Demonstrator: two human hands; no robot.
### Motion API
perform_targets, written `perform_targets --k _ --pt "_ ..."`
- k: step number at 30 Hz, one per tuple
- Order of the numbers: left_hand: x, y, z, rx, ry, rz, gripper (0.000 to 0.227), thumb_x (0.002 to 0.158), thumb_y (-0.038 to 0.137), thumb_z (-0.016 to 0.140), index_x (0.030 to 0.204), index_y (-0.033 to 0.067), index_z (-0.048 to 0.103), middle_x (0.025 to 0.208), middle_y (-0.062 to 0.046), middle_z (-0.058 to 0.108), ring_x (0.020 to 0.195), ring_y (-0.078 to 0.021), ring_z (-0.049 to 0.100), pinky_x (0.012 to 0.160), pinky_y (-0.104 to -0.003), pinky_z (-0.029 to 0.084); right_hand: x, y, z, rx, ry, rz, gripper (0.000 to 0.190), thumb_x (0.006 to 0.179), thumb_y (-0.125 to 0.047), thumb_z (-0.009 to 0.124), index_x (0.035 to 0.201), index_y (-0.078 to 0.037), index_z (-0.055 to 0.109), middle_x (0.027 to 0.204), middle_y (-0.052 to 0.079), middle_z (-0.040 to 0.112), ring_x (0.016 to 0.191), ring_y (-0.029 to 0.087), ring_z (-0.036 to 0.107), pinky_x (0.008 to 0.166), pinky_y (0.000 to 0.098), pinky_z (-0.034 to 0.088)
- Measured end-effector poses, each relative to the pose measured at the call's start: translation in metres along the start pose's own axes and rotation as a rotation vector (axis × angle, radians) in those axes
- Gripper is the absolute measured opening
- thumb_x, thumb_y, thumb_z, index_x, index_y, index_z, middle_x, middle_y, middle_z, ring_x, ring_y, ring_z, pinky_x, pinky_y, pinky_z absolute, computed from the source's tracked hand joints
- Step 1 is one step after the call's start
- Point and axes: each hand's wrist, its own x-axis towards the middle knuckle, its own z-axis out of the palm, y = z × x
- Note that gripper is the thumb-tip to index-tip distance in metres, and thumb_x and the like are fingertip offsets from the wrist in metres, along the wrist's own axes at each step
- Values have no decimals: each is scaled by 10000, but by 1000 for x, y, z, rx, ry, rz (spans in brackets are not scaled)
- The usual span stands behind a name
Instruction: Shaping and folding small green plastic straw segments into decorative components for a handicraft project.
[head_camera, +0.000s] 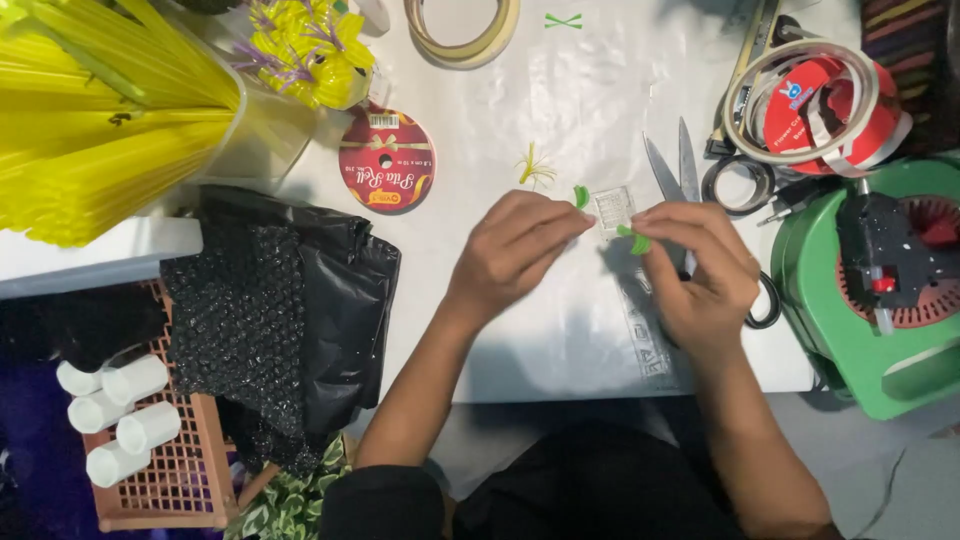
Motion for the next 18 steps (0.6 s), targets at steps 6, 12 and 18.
perform_targets --k 6,12,18 --pt "-1 -15 -11 156 -73 -84 252 978 133 711 1229 149 707 1064 -27 739 962 -226 688 841 -361 565 8 5 -4 26 -58 60 40 967 127 755 964 127 715 986 248 717 913 363 713 792 441 561" --pt "-13 -25 -2 308 -202 20 259 896 129 767 1141 88 694 993 -94 701 932 -291 671 779 -407 528 1 23 1 124 -43 73 145 875 90 857 846 93 714 907 232 728 826 326 730 746 411 564" --pt "-17 -18 18 504 -183 62 158 915 94 765 1064 102 713 901 -56 656 836 -218 661 741 -339 521 -2 27 -1 111 -21 70 131 878 99 835 834 101 711 866 234 730 747 280 707 694 390 552"
